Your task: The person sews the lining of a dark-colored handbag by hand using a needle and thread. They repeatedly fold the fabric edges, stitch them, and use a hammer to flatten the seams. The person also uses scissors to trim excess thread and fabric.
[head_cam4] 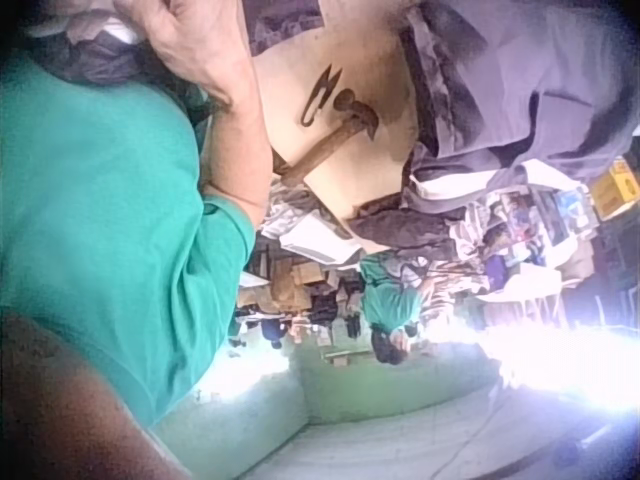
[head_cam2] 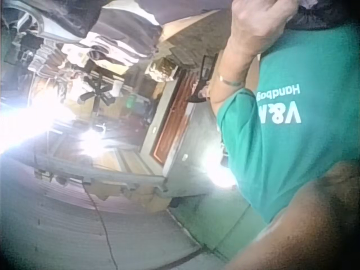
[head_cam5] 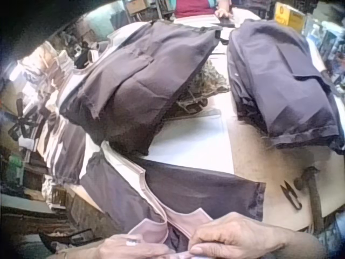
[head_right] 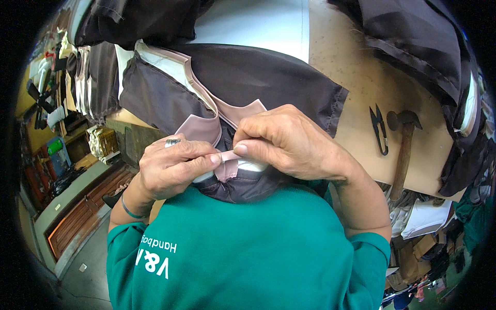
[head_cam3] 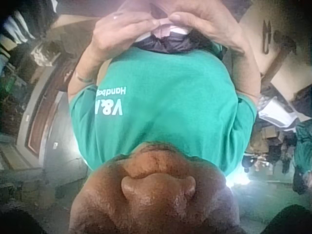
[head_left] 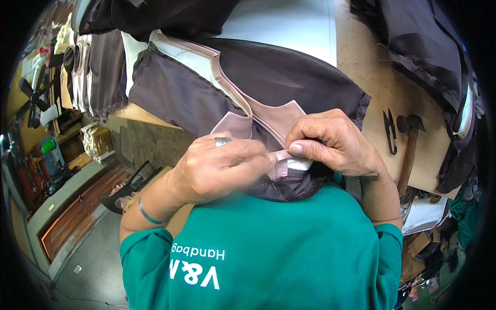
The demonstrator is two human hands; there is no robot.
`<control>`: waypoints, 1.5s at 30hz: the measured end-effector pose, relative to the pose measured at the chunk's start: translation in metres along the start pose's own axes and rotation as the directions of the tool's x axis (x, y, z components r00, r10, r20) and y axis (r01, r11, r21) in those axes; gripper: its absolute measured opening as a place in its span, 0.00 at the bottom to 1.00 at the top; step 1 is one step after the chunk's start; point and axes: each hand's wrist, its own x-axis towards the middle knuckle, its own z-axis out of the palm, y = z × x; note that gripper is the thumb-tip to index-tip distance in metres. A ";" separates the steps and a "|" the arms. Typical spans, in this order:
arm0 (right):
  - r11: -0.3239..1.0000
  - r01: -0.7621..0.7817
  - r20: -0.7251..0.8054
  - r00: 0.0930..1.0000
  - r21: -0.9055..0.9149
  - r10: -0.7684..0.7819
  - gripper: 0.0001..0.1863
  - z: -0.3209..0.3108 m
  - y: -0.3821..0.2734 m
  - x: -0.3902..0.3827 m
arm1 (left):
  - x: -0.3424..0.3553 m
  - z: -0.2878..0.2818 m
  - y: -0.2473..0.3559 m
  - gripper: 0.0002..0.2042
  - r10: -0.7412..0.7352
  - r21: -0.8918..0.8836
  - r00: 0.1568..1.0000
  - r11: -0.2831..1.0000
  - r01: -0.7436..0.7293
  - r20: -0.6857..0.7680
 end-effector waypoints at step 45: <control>0.993 0.108 0.046 0.993 -0.042 -0.106 0.07 0.002 0.002 0.004 | -0.002 -0.004 0.000 0.09 -0.114 -0.178 0.993 0.977 0.113 0.007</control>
